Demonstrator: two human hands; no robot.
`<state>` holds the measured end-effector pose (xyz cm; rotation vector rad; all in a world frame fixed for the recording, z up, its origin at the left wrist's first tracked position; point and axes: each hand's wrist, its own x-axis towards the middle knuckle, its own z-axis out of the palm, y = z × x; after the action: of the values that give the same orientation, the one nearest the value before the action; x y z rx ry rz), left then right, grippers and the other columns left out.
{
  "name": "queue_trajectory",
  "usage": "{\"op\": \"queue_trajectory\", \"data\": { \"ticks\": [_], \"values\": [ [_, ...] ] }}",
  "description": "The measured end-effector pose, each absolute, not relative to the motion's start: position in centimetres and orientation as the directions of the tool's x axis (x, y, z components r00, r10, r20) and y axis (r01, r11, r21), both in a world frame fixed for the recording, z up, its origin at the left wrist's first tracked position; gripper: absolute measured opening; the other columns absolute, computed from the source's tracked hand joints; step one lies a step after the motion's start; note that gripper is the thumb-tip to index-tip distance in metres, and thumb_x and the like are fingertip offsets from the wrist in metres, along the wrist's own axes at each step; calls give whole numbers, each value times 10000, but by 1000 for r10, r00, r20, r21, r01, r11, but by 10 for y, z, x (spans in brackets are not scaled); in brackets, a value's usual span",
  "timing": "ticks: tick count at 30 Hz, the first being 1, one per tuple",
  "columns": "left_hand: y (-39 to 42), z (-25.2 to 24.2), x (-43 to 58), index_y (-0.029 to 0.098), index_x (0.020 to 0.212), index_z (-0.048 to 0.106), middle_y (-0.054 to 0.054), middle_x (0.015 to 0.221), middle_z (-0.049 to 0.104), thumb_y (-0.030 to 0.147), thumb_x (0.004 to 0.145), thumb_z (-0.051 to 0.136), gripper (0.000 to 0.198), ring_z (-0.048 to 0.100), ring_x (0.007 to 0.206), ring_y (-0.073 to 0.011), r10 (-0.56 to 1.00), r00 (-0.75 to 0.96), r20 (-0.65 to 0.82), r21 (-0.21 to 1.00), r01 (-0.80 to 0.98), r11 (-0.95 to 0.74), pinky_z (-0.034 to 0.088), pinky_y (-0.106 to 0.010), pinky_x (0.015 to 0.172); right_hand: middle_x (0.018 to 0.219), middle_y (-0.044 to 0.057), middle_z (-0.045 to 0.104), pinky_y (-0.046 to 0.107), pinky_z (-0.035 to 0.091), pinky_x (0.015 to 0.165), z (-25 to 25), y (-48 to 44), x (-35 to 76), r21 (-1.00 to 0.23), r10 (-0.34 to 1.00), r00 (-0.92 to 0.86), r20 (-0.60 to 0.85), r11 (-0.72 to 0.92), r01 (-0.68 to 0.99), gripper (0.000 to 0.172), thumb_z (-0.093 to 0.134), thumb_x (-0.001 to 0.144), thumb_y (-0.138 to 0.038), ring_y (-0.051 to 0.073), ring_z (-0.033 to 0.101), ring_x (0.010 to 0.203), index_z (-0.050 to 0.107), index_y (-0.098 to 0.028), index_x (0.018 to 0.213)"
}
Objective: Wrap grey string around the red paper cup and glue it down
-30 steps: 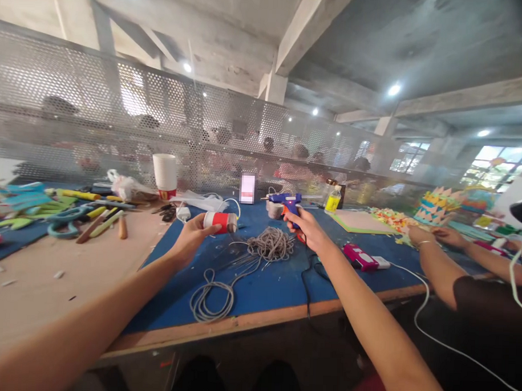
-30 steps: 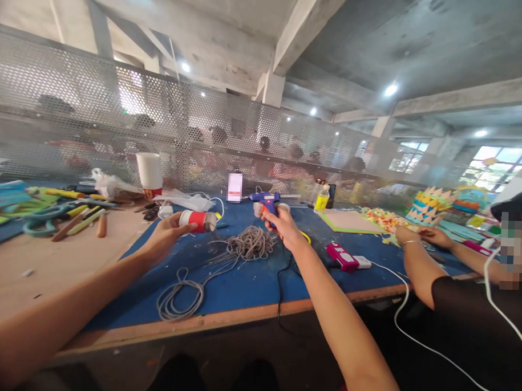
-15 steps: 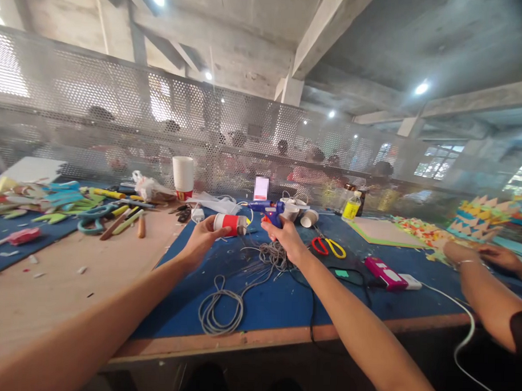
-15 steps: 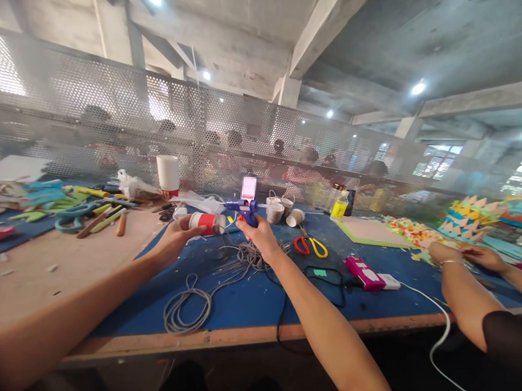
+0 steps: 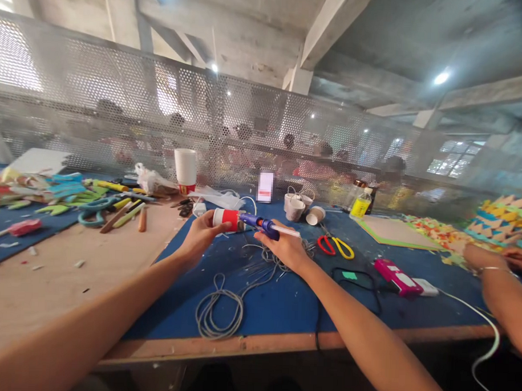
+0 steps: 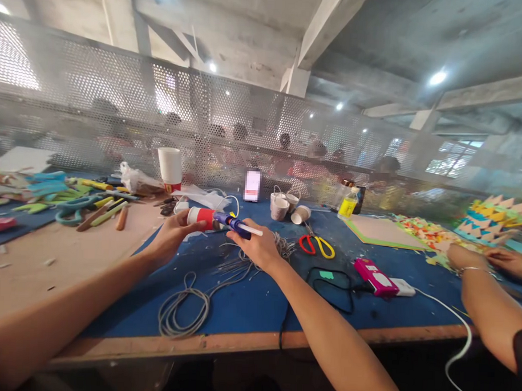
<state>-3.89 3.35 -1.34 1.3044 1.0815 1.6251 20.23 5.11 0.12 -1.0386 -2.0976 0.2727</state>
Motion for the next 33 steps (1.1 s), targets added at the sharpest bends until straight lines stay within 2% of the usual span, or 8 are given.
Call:
{"op": "queue_trajectory", "data": {
  "ticks": [2,5,15,33],
  "values": [
    [35,-14,-39,144,903,685,-4,779,682,330,626,865,379,577,711,-165,927,-185,327,938,-56,-342,424,-278,673,676,-14,677,237,355,556,2,48,202,-468,776,-370,511,612,638,358,644,890,-591,167,620,621,677,-239,948],
    [35,-15,-39,141,889,681,-2,768,680,324,635,857,358,577,707,-164,925,-190,330,938,-43,-344,427,-278,671,666,-17,674,232,326,545,3,45,202,-441,779,-362,512,600,668,357,646,889,-599,160,619,611,669,-246,934],
    [32,-10,-38,140,918,704,-22,799,717,352,620,863,398,605,717,-184,913,-240,330,939,-20,-344,452,-303,705,670,-16,679,243,302,550,2,44,202,-372,750,-411,519,631,681,388,617,896,-642,165,633,620,655,-256,917],
    [34,-13,-38,141,955,697,-29,838,730,378,633,869,435,623,740,-191,919,-218,328,941,-15,-339,460,-306,718,753,19,737,256,290,545,-1,46,202,-273,735,-402,546,610,744,402,594,914,-640,190,676,676,651,-242,912]
  ]
}}
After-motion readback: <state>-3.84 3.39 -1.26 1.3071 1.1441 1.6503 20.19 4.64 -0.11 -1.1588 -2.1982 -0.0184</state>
